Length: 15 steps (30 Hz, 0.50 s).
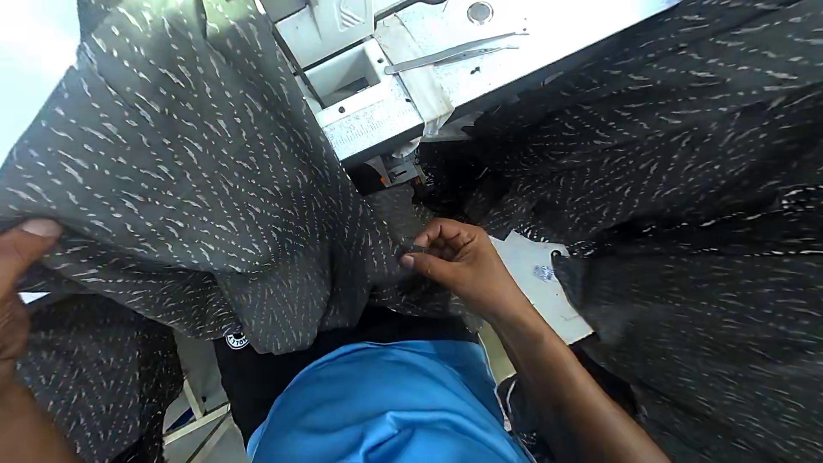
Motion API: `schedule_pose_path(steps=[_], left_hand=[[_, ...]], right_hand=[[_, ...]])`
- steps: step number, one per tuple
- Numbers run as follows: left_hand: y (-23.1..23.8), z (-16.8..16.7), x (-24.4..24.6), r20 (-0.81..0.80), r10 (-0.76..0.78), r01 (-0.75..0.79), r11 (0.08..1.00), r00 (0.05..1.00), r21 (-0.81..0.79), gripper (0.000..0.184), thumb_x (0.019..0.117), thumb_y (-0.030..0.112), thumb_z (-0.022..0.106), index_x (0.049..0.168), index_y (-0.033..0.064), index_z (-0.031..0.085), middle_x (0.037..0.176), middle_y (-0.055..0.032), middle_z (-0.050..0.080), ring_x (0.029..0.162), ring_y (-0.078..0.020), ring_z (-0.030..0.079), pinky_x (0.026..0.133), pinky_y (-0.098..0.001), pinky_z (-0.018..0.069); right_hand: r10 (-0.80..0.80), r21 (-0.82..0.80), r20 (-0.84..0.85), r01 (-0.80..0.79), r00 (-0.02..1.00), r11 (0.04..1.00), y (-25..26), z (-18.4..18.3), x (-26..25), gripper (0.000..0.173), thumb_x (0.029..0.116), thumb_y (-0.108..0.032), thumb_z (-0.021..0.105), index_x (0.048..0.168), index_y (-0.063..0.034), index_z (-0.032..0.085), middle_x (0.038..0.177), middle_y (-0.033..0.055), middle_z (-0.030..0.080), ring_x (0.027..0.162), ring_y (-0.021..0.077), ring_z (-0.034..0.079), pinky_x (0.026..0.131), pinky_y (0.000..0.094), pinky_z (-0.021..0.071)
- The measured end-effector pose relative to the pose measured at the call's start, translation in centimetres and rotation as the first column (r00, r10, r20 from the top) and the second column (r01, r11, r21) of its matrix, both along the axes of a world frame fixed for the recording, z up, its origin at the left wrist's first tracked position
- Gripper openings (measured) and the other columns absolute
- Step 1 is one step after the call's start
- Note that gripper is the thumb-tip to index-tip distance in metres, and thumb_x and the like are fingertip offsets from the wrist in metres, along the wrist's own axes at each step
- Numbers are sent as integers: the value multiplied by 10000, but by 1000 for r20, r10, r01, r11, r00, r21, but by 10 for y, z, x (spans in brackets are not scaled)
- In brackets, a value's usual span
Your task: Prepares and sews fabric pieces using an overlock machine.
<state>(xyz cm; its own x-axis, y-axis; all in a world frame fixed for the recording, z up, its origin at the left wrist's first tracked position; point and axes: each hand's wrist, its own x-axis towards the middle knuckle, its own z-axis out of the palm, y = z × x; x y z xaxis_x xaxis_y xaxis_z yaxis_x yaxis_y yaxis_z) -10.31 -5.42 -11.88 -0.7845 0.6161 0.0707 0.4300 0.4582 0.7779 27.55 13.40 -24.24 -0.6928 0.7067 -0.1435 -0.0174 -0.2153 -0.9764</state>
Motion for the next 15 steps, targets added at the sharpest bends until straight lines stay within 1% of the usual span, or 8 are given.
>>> schedule_pose_path(steps=[2, 4, 6, 8, 9, 11, 13, 15], left_hand=[[-10, -4, -17, 26, -44, 42, 997, 999, 70, 276, 937, 77, 620, 1196, -6, 577, 1066, -2, 664, 990, -32, 654, 939, -233, 544], [-10, 15, -21, 51, -41, 35, 992, 998, 124, 207, 902, 24, 594, 1108, 24, 568, 946, 38, 657, 888, -21, 661, 861, -225, 568], [-6, 29, -41, 4, -34, 34, 992, 999, 122, 208, 895, 8, 600, 1090, 76, 576, 952, 54, 673, 883, -18, 667, 835, -230, 580], [1, 31, -73, -267, -88, 61, 992, 960, -108, 327, 941, 157, 697, 1228, 54, 580, 1135, -72, 638, 1002, -149, 645, 894, -387, 559], [10, 32, -77, -379, -136, 63, 978, 915, -197, 363, 966, 176, 701, 1263, -7, 597, 1224, -215, 632, 1079, -331, 642, 924, -569, 527], [30, 34, -56, -508, -230, 90, 954, 830, -285, 410, 990, 240, 643, 1317, -5, 606, 1387, -293, 542, 1257, -484, 542, 993, -693, 454], [38, 19, -22, -537, -251, 118, 956, 806, -270, 453, 987, 311, 612, 1344, 33, 610, 1472, -250, 492, 1272, -427, 550, 989, -627, 493], [40, -8, -2, -472, -277, 165, 950, 837, -265, 463, 987, 328, 623, 1374, 75, 602, 1434, -166, 548, 1017, -290, 684, 790, -503, 608]], right_hand=[[48, -105, -13, -49, 999, 993, -2, 7, 0, 198, 848, -46, 761, 1036, -80, 709, 813, 38, 702, 660, 80, 646, 601, 216, 562], [128, -198, -107, -147, 986, 969, 1, 8, 0, 263, 871, -151, 779, 1128, -150, 725, 902, 11, 719, 758, 55, 673, 681, 220, 586], [141, -261, -103, -164, 985, 951, 2, -1, -5, 205, 870, -144, 774, 1075, -162, 768, 901, 0, 743, 779, 50, 688, 714, 237, 595], [124, -237, 54, -108, 991, 965, 3, -11, -18, 115, 870, -80, 717, 966, -107, 774, 829, 4, 731, 726, 70, 671, 675, 266, 583], [126, -192, 113, -103, 986, 976, 2, -16, -24, 91, 880, -90, 696, 937, -100, 766, 822, -9, 723, 725, 71, 667, 671, 276, 579], [121, -93, 103, -111, 987, 989, -1, -20, -30, 95, 875, -109, 667, 885, -137, 757, 834, -68, 702, 733, 30, 642, 653, 240, 556], [121, -49, 63, -118, 991, 992, -5, -23, -29, 96, 870, -124, 670, 847, -173, 750, 834, -93, 689, 723, 6, 619, 631, 221, 533], [141, -45, 63, -138, 988, 989, -4, -25, -28, 120, 867, -105, 665, 868, -173, 763, 860, -89, 701, 746, 13, 633, 650, 238, 547]])
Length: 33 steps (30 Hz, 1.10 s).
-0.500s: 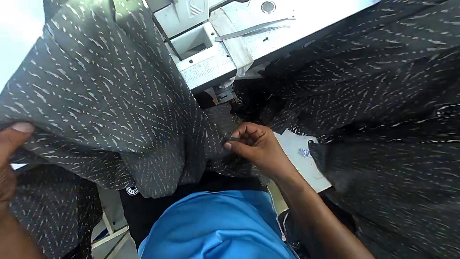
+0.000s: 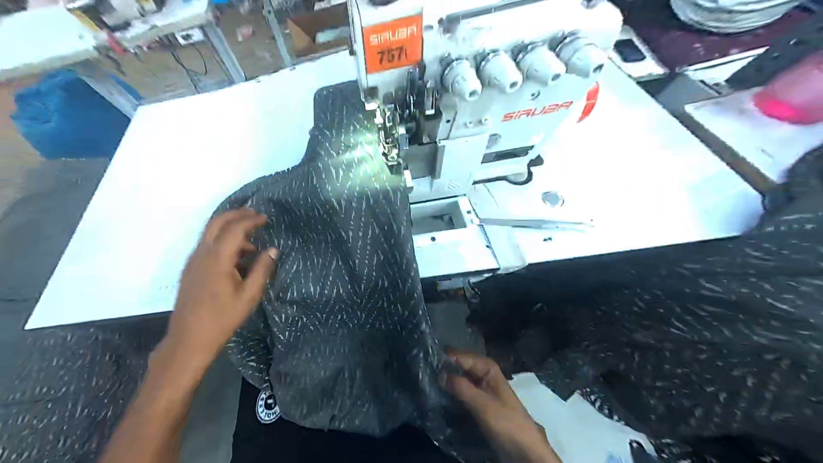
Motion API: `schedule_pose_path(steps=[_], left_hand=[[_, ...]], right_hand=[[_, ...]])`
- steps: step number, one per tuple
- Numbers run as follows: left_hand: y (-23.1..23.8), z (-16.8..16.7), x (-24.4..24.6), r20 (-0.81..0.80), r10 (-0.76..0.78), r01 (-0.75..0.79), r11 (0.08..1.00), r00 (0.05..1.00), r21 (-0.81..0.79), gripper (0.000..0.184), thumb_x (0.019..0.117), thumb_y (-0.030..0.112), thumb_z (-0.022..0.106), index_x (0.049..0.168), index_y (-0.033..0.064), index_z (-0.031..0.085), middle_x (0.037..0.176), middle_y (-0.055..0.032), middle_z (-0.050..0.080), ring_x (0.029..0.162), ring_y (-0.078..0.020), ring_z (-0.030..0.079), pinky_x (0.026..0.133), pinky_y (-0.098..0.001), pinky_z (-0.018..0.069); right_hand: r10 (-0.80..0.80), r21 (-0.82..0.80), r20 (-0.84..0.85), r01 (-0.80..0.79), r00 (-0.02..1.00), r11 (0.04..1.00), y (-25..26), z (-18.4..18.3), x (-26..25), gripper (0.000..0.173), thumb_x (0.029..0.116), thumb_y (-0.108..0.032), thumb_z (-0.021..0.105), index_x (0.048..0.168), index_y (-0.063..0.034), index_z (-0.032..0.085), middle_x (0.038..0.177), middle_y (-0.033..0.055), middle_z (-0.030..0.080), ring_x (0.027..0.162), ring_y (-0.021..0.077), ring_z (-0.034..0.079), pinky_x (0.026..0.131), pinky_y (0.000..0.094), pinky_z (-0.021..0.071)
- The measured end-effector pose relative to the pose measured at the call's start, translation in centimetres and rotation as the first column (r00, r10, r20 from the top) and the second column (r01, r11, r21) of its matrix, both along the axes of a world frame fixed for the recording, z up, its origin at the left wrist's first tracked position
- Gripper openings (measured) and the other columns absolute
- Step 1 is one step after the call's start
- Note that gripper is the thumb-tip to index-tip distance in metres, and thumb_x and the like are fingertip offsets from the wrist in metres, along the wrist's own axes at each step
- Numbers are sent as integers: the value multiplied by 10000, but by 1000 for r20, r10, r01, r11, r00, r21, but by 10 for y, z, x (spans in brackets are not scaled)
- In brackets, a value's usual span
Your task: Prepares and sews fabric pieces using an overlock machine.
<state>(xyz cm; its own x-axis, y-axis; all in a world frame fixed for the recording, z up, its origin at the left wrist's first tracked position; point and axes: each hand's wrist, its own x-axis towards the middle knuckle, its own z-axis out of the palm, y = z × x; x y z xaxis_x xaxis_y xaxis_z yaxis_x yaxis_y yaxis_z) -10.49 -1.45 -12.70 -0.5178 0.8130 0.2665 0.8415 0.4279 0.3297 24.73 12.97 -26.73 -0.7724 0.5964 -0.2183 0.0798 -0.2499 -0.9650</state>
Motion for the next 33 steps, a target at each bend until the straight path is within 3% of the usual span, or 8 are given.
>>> schedule_pose_path(steps=[3, 6, 10, 14, 18, 23, 27, 33], left_hand=[[-3, -33, 8, 54, -2, 4, 1000, 999, -29, 571, 978, 409, 601, 1476, 139, 529, 1361, -97, 584, 706, -157, 613, 593, -386, 545], [-6, -39, 6, 37, 10, -9, 1000, 999, -27, 591, 985, 430, 582, 1499, 146, 509, 1346, -101, 576, 664, -139, 560, 573, -365, 511], [1, -43, 5, 17, 16, -15, 999, 1000, -37, 620, 990, 463, 560, 1513, 138, 493, 1405, -106, 556, 649, -156, 540, 560, -393, 482], [6, -46, 8, -69, 28, -32, 998, 997, -57, 612, 999, 503, 498, 1471, 118, 553, 1269, -130, 620, 783, -249, 628, 634, -498, 534], [-2, -48, 3, -46, 44, -45, 999, 998, -14, 455, 997, 454, 546, 1226, 106, 728, 1009, -50, 618, 649, -128, 534, 547, -338, 474], [-12, -45, 4, -6, 5, -4, 988, 1000, 153, 268, 978, 299, 584, 993, 105, 769, 1074, -18, 693, 765, -43, 609, 639, -225, 520], [-14, -34, 4, 304, -34, -51, 961, 952, 270, 207, 992, 295, 601, 998, 133, 729, 724, 49, 679, 510, -55, 614, 438, -226, 539], [-16, 15, -7, 606, -36, -139, 961, 794, 239, 177, 966, 302, 630, 887, 170, 717, 627, -7, 652, 448, -103, 603, 413, -234, 530]], right_hand=[[50, 158, 15, -52, 999, 986, 8, -2, 2, 160, 875, -109, 644, 958, -156, 773, 934, -74, 720, 843, 15, 661, 724, 242, 570], [-114, 610, 115, 20, 987, 792, 19, 8, -5, 229, 931, -237, 628, 1071, -117, 763, 1015, 5, 726, 923, 93, 694, 789, 322, 604], [-256, 745, -78, 227, 964, 627, 48, 67, -57, 301, 969, -318, 651, 1148, -84, 710, 1025, 1, 710, 872, 82, 698, 745, 308, 629], [-64, 526, -87, 100, 994, 845, 87, 101, -126, 309, 981, -237, 699, 1226, -49, 678, 1073, 41, 740, 903, 90, 733, 809, 283, 638], [84, 401, -67, -50, 994, 915, 81, 99, -126, 202, 986, -237, 695, 851, -88, 683, 656, 24, 611, 535, 123, 548, 477, 278, 461], [110, 269, -81, -84, 991, 959, 50, 65, -80, 231, 973, -290, 709, 869, -91, 762, 724, -2, 677, 624, 72, 610, 564, 239, 523], [105, 148, -197, -76, 975, 986, 51, 59, -71, 120, 956, -190, 720, 919, -78, 746, 771, -9, 693, 655, 50, 622, 595, 217, 536], [139, 47, -279, -131, 950, 990, 55, 60, -72, 67, 962, -133, 700, 924, -81, 714, 731, -22, 675, 623, 30, 620, 568, 203, 534]])
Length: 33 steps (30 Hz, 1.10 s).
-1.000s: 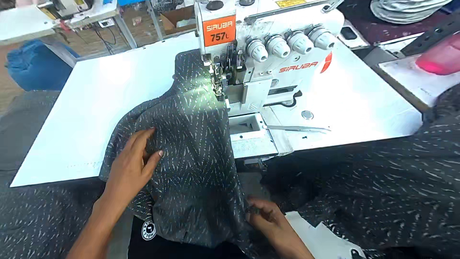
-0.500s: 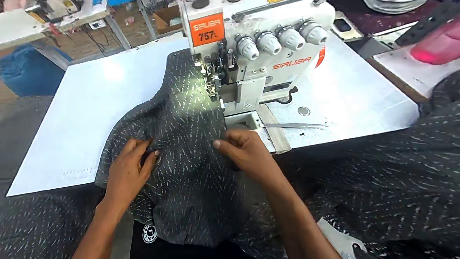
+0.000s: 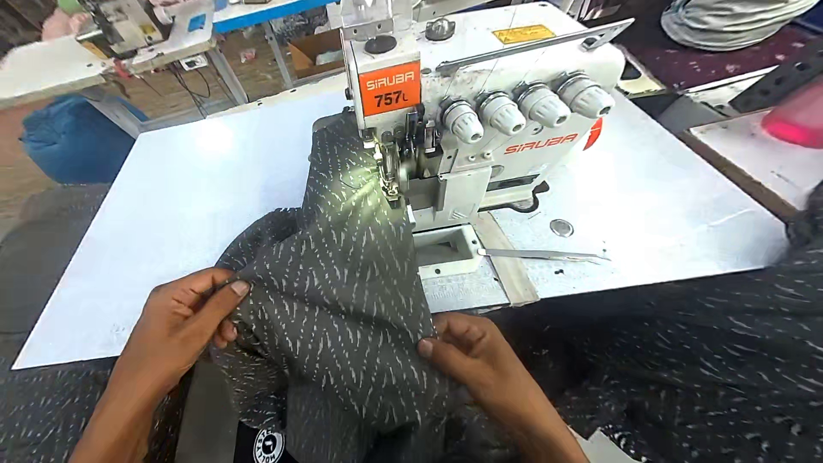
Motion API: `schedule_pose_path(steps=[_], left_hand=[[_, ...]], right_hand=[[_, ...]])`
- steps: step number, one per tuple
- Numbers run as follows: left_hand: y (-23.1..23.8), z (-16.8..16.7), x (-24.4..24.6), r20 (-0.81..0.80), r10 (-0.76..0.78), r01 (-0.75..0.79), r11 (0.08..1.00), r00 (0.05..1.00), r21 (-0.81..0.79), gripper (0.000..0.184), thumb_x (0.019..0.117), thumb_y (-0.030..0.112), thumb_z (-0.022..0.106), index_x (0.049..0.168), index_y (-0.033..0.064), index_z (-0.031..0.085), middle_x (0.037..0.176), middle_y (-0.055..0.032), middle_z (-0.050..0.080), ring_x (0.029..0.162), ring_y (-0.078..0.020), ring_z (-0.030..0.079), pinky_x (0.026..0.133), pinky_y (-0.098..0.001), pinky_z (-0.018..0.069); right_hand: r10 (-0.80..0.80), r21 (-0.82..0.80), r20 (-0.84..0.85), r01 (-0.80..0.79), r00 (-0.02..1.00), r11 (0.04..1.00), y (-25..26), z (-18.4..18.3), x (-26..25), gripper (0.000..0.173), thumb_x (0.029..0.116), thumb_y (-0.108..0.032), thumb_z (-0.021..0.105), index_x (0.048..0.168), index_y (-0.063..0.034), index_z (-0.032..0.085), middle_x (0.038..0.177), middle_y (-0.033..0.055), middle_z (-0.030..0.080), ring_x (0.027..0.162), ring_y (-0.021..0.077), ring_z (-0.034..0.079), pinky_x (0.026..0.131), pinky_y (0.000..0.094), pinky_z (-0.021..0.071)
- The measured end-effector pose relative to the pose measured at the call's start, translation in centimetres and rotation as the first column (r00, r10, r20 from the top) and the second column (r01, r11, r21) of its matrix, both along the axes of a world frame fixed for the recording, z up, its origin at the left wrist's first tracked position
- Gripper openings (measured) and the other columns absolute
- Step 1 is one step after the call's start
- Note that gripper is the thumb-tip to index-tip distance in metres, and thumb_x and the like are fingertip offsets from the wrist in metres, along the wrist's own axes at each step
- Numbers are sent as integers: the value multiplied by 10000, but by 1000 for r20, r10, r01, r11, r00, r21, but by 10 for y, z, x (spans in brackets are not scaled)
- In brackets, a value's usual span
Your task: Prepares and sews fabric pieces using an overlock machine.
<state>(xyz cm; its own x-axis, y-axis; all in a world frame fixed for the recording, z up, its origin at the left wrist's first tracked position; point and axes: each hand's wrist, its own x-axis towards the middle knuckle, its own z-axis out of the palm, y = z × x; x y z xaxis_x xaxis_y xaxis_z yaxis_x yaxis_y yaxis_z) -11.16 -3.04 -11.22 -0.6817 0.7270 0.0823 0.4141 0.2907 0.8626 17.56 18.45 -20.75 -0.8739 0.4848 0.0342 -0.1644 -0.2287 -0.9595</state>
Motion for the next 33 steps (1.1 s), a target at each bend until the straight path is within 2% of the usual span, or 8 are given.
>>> schedule_pose_path(steps=[4, 12, 20, 25, 28, 30, 31, 33], left_hand=[[12, 28, -4, 51, -88, 87, 996, 995, 14, 162, 977, 335, 649, 893, 217, 722, 651, 20, 663, 460, -72, 602, 428, -222, 538], [66, 64, -56, -173, -68, 71, 997, 983, 12, 142, 997, 229, 627, 920, 145, 711, 705, 38, 678, 543, -61, 629, 512, -234, 565], [119, 86, -106, -278, -76, 64, 997, 958, -52, 149, 1003, 234, 650, 949, 100, 686, 734, 47, 692, 576, -52, 664, 575, -261, 611], [158, 115, -126, -380, -88, 62, 995, 921, -80, 207, 1001, 282, 652, 994, 77, 678, 815, 32, 692, 652, -57, 685, 659, -303, 633], [187, 126, -139, -519, -82, 51, 996, 851, -73, 305, 978, 311, 667, 1147, 58, 674, 1023, -57, 709, 848, -126, 717, 800, -375, 627], [191, 122, -117, -627, -135, 62, 989, 768, -137, 467, 975, 238, 645, 1364, -2, 549, 1343, -247, 588, 1154, -360, 642, 985, -581, 516], [185, 114, -87, -668, -164, 89, 985, 726, -146, 523, 983, 207, 622, 1428, -30, 480, 1421, -297, 502, 1249, -426, 570, 1040, -619, 467], [159, 76, -6, -670, -179, 144, 984, 720, -108, 437, 1026, 238, 535, 1404, 20, 523, 1379, -199, 557, 1211, -312, 598, 990, -519, 525]], right_hand=[[-59, 48, -32, 61, 998, 997, 0, 12, 1, 77, 977, -180, 695, 944, -113, 714, 721, -57, 677, 614, -7, 618, 556, 171, 533], [-154, 98, 48, 149, 987, 984, 17, 25, -25, 196, 967, -214, 700, 823, -83, 726, 646, 6, 638, 553, 48, 584, 505, 207, 501], [-234, 127, 40, 227, 971, 965, 24, 46, -52, 148, 976, -159, 679, 899, -80, 777, 696, 67, 684, 561, 109, 620, 502, 247, 532], [-270, 67, 70, 265, 960, 962, 27, 49, -64, 162, 999, -218, 673, 948, -97, 768, 688, 100, 665, 456, 131, 557, 387, 265, 477], [-297, 14, 62, 297, 953, 955, 25, 54, -72, 157, 1003, -201, 669, 963, -80, 762, 688, 107, 668, 443, 126, 554, 390, 259, 489], [-308, 0, 61, 309, 949, 951, 21, 53, -73, 167, 1012, -198, 657, 952, -73, 751, 699, 108, 674, 446, 132, 568, 391, 261, 501], [-309, -9, 63, 310, 949, 951, 19, 52, -71, 172, 1013, -199, 654, 942, -74, 748, 699, 103, 675, 450, 131, 577, 396, 262, 511], [-309, -37, 61, 311, 949, 950, 16, 50, -66, 178, 1013, -184, 647, 933, -63, 751, 690, 103, 676, 463, 132, 592, 415, 264, 529]])
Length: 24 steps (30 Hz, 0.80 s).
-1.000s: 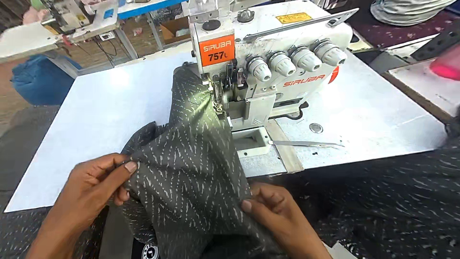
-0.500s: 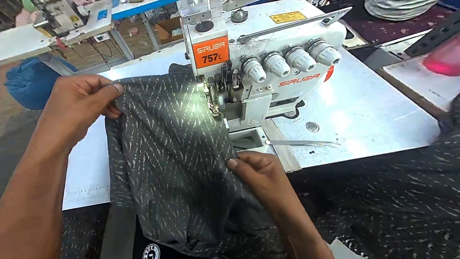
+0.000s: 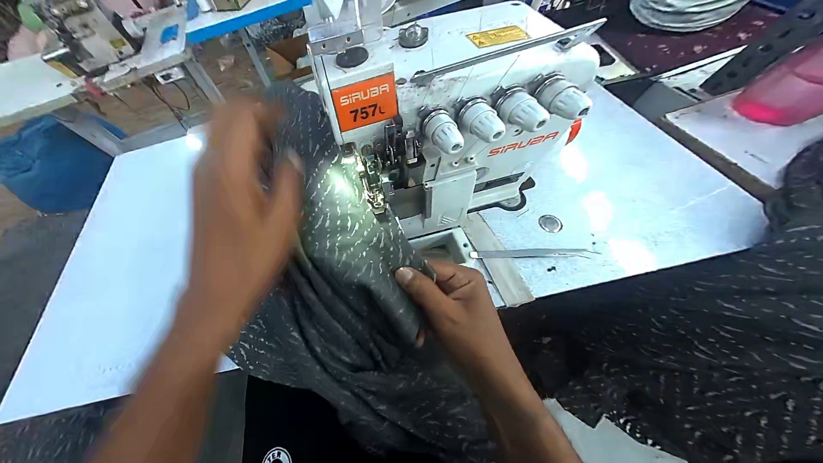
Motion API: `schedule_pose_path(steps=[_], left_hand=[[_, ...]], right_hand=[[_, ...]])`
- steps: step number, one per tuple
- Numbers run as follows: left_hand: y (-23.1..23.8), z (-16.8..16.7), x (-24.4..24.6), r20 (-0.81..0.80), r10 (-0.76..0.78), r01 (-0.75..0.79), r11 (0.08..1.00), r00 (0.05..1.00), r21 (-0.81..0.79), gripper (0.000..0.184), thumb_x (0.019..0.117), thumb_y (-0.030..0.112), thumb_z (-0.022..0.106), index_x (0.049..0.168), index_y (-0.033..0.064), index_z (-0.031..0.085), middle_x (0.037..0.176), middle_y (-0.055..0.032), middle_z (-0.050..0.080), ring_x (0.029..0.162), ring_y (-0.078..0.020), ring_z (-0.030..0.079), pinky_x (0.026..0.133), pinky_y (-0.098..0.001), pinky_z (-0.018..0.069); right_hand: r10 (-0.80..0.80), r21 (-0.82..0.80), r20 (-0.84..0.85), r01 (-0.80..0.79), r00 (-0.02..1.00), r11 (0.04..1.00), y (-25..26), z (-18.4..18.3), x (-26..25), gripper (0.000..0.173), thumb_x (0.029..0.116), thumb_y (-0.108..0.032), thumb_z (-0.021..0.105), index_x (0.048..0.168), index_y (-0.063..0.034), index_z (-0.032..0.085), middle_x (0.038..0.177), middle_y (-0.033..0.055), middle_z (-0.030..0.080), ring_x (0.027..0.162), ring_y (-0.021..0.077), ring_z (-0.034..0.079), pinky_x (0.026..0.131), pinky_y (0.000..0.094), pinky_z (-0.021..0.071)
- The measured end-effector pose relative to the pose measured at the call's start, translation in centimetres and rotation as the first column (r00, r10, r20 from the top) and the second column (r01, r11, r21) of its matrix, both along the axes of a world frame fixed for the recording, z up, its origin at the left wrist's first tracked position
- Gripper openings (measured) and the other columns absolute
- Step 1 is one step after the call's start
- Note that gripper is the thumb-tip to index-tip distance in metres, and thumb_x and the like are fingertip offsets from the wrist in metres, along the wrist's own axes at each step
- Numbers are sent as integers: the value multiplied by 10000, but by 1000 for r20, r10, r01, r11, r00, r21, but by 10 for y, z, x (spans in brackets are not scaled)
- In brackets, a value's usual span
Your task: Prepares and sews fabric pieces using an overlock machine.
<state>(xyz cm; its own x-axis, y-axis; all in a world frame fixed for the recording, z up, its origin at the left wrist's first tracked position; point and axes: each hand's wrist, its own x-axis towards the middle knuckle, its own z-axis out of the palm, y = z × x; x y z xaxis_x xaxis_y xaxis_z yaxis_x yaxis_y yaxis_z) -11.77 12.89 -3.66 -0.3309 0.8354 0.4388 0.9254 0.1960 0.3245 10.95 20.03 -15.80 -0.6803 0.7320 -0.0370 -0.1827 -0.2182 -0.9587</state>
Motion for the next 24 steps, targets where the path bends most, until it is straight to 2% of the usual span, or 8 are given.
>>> schedule_pose_path(steps=[2, 4, 10, 15, 18, 21, 22, 24], left_hand=[[-20, -48, 56, 90, -65, 65, 998, 994, -1, 366, 1039, 298, 500, 1306, 94, 646, 1321, -68, 621, 1211, -203, 598, 994, -438, 524], [-22, -72, 69, 87, -76, 75, 997, 993, 10, 349, 1038, 285, 481, 1243, 110, 703, 1311, -46, 635, 1239, -191, 571, 1027, -404, 484], [-3, -68, 34, 69, -224, 223, 975, 972, 22, 323, 1048, 248, 480, 1229, 95, 700, 1318, -48, 632, 1275, -178, 555, 1076, -379, 454], [28, -65, -17, 148, -360, 368, 929, 921, -31, 352, 1040, 274, 498, 1260, 61, 673, 1364, -74, 609, 1323, -169, 531, 1135, -384, 420], [46, -60, -35, 127, -370, 375, 927, 920, -24, 332, 998, 290, 591, 1220, 64, 687, 1298, -93, 621, 1247, -175, 565, 1082, -367, 451], [23, -52, -5, -58, -245, 250, 961, 968, 120, 259, 1001, 183, 633, 1184, 14, 706, 1249, -150, 657, 1197, -245, 617, 1043, -396, 500], [8, -50, 15, -42, -210, 214, 959, 977, 185, 231, 1014, 136, 593, 1160, 1, 709, 1217, -139, 664, 1158, -226, 629, 998, -379, 529], [-12, -57, 46, 105, -230, 207, 958, 967, 199, 247, 1009, 161, 543, 1145, 51, 716, 1155, -44, 669, 1062, -131, 639, 888, -308, 566]], right_hand=[[4, -10, -15, -4, 1000, 1000, -1, -4, 1, 175, 1014, -169, 640, 943, -56, 753, 708, 107, 689, 489, 140, 619, 439, 273, 553], [19, -16, -16, -19, 1000, 1000, -4, -4, 3, 184, 1024, -168, 625, 955, -45, 743, 742, 121, 698, 523, 161, 646, 469, 294, 579], [22, -53, -94, -27, 995, 998, -12, 2, -5, 233, 1059, -148, 545, 964, -20, 715, 721, 135, 706, 561, 173, 694, 549, 310, 625], [-29, -56, -103, 23, 994, 998, -12, 10, -29, 279, 1082, -169, 521, 934, 17, 667, 735, 163, 718, 557, 198, 701, 531, 321, 618], [-67, -83, -81, 60, 994, 995, -16, 15, -39, 314, 1084, -210, 529, 915, 11, 674, 827, 155, 748, 554, 186, 690, 522, 309, 605], [-91, -115, -98, 79, 991, 990, -18, 14, -40, 309, 1078, -207, 542, 919, 14, 688, 823, 158, 743, 530, 182, 675, 499, 304, 597], [-94, -119, -108, 81, 990, 990, -17, 12, -39, 310, 1078, -208, 542, 917, 13, 690, 804, 155, 733, 519, 177, 664, 492, 302, 593], [-94, -116, -125, 79, 988, 990, -16, 8, -39, 315, 1079, -214, 536, 922, 6, 697, 791, 146, 726, 511, 167, 650, 486, 296, 585]])
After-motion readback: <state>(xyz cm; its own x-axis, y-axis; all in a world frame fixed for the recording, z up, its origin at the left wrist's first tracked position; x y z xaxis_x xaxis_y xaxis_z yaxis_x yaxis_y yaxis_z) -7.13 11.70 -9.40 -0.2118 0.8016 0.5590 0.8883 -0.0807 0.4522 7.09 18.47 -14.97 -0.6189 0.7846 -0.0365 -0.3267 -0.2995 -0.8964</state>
